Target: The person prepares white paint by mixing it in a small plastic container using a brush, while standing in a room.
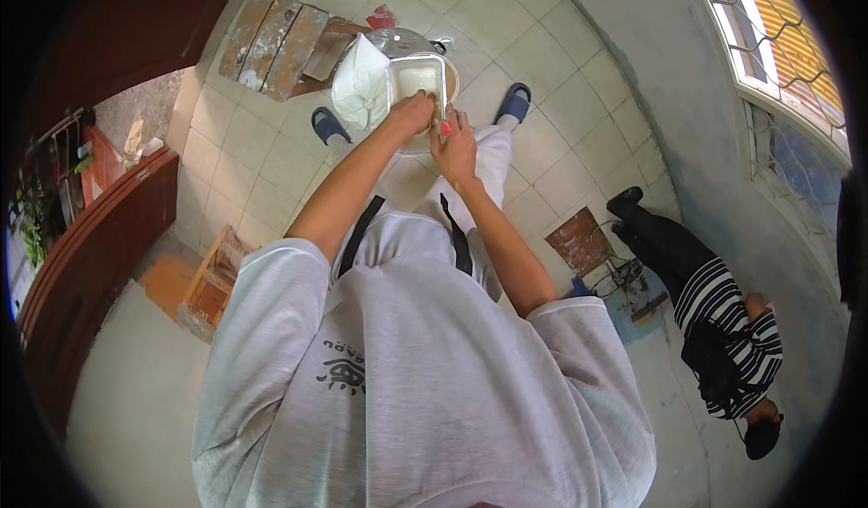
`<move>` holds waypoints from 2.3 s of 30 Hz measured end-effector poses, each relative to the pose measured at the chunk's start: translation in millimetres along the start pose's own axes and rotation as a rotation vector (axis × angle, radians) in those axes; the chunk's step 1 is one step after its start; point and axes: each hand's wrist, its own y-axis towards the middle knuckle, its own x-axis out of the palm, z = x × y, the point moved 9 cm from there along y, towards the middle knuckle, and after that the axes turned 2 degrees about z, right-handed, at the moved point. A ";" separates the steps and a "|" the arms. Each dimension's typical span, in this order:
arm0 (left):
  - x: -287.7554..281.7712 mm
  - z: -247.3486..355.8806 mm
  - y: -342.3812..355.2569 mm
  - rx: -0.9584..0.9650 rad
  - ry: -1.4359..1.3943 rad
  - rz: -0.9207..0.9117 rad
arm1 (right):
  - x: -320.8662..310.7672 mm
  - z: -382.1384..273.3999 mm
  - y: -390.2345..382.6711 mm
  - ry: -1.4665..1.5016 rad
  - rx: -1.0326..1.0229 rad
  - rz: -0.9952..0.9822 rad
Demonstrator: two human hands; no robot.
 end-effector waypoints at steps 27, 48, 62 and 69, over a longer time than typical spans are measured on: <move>75.0 -12.5 26.4 -0.184 0.026 -0.275 | -2.8 10.7 8.3 0.028 -0.113 0.072; 51.5 -31.4 32.6 -0.257 -0.068 -0.244 | 2.6 -4.8 31.4 0.060 -0.081 0.042; 53.7 -25.2 27.4 -0.174 0.073 -0.200 | 10.5 0.0 18.1 0.020 -0.115 0.100; 40.0 -20.5 10.5 -0.214 -0.018 -0.150 | 15.0 6.7 6.9 0.025 -0.129 0.071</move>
